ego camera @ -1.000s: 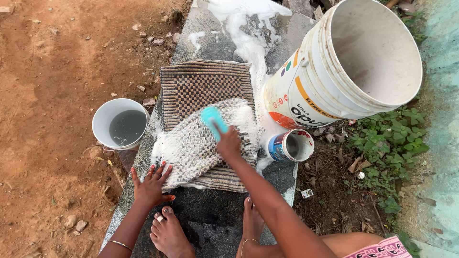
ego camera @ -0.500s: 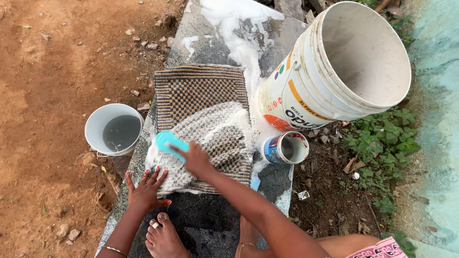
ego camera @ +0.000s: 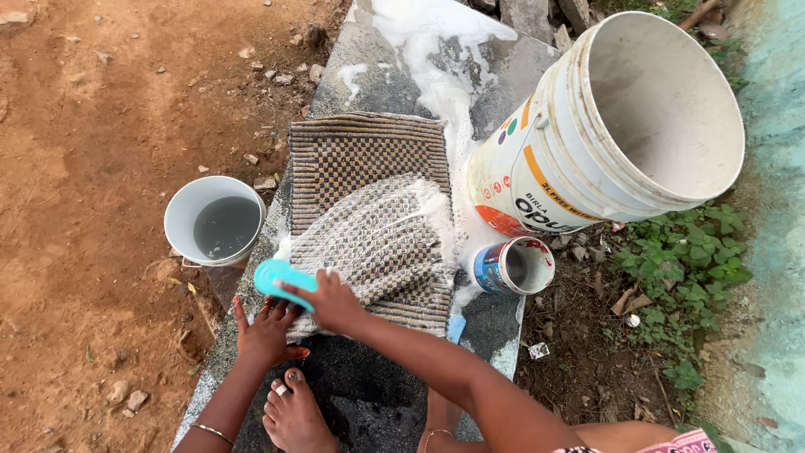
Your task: The person scrubs a rug with a blue brush on a stone surface, using soap and water from a large white bucket and a smaller grey bucket.
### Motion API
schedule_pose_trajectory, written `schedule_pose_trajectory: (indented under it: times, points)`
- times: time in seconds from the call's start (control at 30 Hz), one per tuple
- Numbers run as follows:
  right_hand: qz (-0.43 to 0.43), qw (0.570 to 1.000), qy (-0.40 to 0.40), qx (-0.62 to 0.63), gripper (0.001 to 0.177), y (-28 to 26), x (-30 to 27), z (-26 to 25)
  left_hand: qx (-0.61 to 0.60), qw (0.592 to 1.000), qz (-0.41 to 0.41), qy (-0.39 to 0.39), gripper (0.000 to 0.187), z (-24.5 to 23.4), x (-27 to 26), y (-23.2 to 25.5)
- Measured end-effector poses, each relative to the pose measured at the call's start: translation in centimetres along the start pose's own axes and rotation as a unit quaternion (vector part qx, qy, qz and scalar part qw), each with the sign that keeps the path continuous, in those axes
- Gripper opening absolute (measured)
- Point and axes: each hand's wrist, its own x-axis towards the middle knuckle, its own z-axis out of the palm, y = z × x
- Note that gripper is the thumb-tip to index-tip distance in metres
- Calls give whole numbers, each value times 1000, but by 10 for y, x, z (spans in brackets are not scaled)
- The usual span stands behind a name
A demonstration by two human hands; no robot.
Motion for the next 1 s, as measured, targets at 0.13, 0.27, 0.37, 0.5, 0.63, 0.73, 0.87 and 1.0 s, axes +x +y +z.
schedule_pose_trajectory:
  times: [0.13, 0.27, 0.37, 0.5, 0.63, 0.73, 0.87, 1.0]
  points:
    - [308, 951, 0, 28, 91, 152, 47, -35, -33, 999, 6, 22, 116, 1, -3, 2]
    - [474, 880, 19, -20, 99, 217, 53, -67, -32, 999, 8, 19, 118, -7, -5, -4]
    - [413, 911, -5, -11, 92, 153, 56, -44, -32, 999, 13, 9, 121, -8, -7, 1]
    - [140, 987, -72, 23, 94, 26, 12, -1, -17, 1000, 11, 2, 120, -12, -9, 2]
    - [181, 981, -72, 9, 88, 97, 38, -9, -41, 999, 11, -6, 123, -7, -9, 1]
    - [394, 919, 6, 2, 95, 192, 48, -51, -41, 999, 7, 16, 117, -6, -9, -2]
    - [485, 874, -17, 10, 96, 190, 55, -70, -37, 999, 13, -2, 118, -11, -11, -6]
    - [293, 950, -104, 32, 96, 51, 35, -20, -24, 1000, 11, -2, 122, -10, -13, -1]
